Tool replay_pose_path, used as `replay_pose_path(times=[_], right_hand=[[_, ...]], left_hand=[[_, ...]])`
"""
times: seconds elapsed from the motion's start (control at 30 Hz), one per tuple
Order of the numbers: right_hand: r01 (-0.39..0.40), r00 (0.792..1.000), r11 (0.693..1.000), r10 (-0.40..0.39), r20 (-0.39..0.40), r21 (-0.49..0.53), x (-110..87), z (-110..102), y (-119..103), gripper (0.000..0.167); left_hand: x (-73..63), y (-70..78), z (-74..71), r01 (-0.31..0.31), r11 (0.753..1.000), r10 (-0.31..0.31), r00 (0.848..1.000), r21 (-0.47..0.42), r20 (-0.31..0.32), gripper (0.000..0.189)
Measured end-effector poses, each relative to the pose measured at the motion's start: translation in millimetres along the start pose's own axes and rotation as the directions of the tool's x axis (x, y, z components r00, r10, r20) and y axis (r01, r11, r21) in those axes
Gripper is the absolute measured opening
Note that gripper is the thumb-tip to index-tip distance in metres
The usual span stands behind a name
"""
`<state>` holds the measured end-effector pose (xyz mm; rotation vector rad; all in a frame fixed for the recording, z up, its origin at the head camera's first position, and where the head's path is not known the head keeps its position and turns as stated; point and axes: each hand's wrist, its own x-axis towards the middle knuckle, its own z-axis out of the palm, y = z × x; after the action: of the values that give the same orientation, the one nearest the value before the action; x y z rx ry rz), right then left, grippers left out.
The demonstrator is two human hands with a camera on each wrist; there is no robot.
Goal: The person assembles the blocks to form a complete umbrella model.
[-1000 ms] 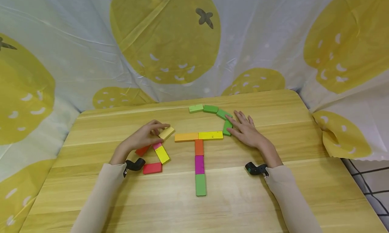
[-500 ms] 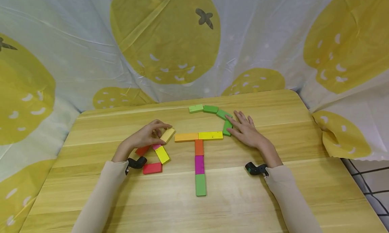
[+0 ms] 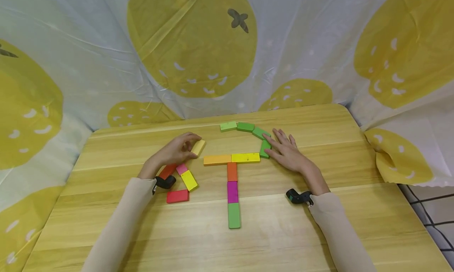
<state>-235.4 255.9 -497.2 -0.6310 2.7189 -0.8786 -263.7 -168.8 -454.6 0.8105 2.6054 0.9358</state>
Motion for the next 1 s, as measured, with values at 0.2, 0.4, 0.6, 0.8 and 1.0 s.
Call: replay_pose_path(times=[0.2, 0.4, 0.6, 0.8, 1.0], right_hand=[[0.000, 1.000, 1.000, 0.000, 0.000, 0.002, 0.3, -0.7, 0.5, 0.064], [-0.001, 1.000, 1.000, 0.001, 0.005, 0.009, -0.2, -0.3, 1.1, 0.064], [-0.007, 1.000, 1.000, 0.007, 0.008, 0.011, -0.1, -0.3, 0.0, 0.064], [-0.009, 1.000, 1.000, 0.009, 0.008, 0.011, -0.7, -0.7, -1.6, 0.064], [-0.008, 1.000, 1.000, 0.008, 0.005, 0.011, -1.0, -0.7, -0.8, 0.064]], left_hand=[[19.1, 0.0, -1.2, 0.010, 0.999, -0.009, 1.000, -0.033, 0.020, 0.058], [33.2, 0.5, -0.2, 0.008, 1.000, -0.007, 1.000, -0.020, 0.030, 0.060], [42.1, -0.3, 3.4, 0.000, 1.000, 0.001, 0.999, -0.021, 0.034, 0.059], [47.5, 0.2, 5.2, 0.005, 1.000, -0.005, 1.000, -0.020, 0.024, 0.056], [50.7, 1.8, 5.8, 0.013, 0.999, -0.012, 1.000, -0.039, 0.019, 0.055]])
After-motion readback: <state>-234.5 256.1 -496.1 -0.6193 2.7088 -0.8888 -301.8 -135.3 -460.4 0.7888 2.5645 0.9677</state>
